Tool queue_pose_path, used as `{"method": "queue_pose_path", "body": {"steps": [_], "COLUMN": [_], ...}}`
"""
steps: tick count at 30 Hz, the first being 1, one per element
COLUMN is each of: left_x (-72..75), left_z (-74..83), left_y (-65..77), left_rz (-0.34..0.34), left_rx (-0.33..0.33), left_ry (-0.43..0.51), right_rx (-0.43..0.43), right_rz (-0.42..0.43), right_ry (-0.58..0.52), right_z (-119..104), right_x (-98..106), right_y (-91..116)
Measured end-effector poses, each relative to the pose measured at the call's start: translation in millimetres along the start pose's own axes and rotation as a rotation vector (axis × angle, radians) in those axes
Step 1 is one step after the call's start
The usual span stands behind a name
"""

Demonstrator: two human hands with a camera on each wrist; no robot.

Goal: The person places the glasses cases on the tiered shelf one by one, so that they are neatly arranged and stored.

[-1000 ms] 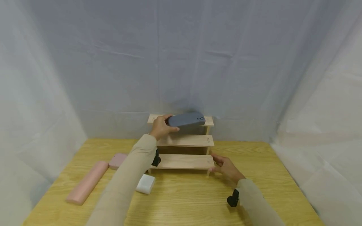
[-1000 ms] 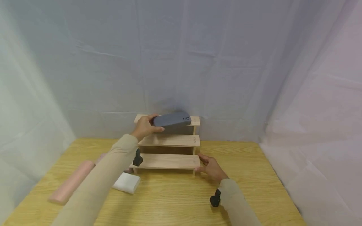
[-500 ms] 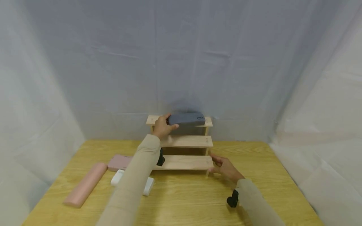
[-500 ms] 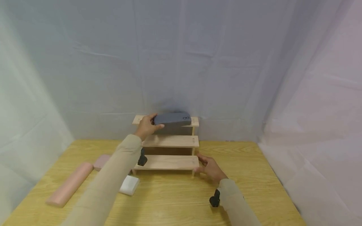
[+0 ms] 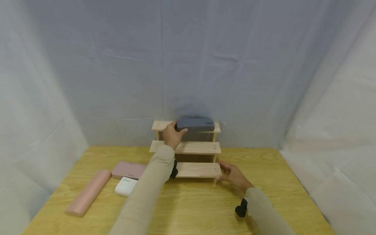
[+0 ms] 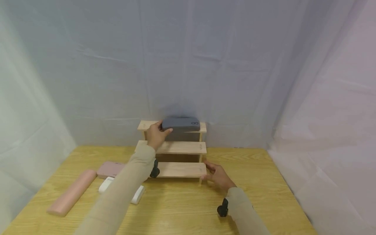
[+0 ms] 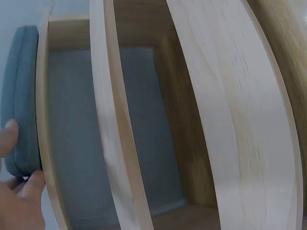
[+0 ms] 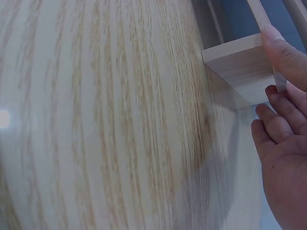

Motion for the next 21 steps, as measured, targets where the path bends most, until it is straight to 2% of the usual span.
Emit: {"method": "queue_pose_path", "body": {"steps": [6,12,21], "left_x": [-2.6,-4.9,-4.6], "left_z": [8.4,10.5,7.9], "left_y": [3.8,3.7,3.5], "left_rz": [0.112,0.118,0.119], "left_rx": [0.04,0.075,0.082], "left_ry": [0.007,0.003,0.102], "right_rx": [-0.002,0.009,0.003], "right_rz": [0.009,0.004,0.003], "right_ry": [0.008,0.012,0.044], "right_z": [1.3,-0.5,-0.1], "right_x": [1.1,1.8,2.5], "right_y": [0.7,1.3,0.2]}}
Point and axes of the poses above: each hand's wrist, its own y-axis away from the middle knuckle, its own x-axis out of the back of the hand, z = x × y, the point moved 4 cm from there along -y, towards the middle knuckle, and after that the axes turned 7 degrees about z, right-handed, at the moved point
